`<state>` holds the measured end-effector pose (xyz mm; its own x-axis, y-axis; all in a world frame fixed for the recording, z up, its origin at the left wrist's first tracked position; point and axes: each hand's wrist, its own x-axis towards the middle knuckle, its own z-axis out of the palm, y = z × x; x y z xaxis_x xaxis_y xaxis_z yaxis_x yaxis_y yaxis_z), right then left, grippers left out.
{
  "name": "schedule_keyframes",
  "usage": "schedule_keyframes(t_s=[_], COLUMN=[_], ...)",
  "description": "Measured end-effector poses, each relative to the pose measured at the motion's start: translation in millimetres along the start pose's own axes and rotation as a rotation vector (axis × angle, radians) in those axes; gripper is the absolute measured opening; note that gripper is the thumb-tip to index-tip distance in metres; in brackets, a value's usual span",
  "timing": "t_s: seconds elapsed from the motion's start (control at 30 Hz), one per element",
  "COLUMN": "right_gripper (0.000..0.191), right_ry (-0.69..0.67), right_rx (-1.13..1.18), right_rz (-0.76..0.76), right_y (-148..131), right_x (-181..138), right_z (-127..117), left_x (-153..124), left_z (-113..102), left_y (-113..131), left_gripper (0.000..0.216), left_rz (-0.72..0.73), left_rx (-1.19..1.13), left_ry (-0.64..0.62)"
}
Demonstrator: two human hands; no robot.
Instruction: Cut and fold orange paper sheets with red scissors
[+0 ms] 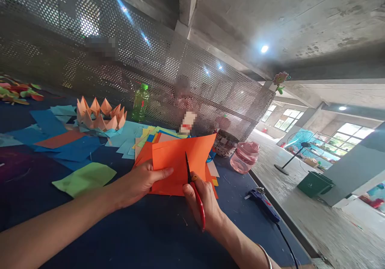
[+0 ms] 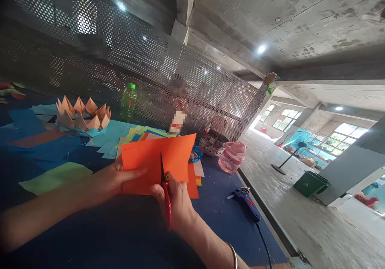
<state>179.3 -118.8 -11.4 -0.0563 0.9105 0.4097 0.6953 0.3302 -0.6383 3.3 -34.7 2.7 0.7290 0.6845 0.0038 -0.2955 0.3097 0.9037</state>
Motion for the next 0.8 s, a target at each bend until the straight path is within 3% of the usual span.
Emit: schedule_keyframes(t_s=[0.4, 0.63, 0.8], right_gripper=[0.047, 0.045, 0.043], right_ry=[-0.007, -0.006, 0.004], right_rx=[0.004, 0.01, -0.037], right_rz=[0.015, 0.027, -0.034], right_y=[1.0, 2.0, 2.7], right_x=[0.3, -0.9, -0.9], right_z=[0.4, 1.0, -0.1], left_x=[0.5, -0.2, 0.3], left_z=[3.1, 2.3, 2.7], left_y=[-1.6, -1.8, -1.6], left_gripper=[0.042, 0.037, 0.039], left_rz=[0.0, 0.004, 0.015], left_rx=[0.008, 0.022, 0.035], left_ry=[0.028, 0.013, 0.013])
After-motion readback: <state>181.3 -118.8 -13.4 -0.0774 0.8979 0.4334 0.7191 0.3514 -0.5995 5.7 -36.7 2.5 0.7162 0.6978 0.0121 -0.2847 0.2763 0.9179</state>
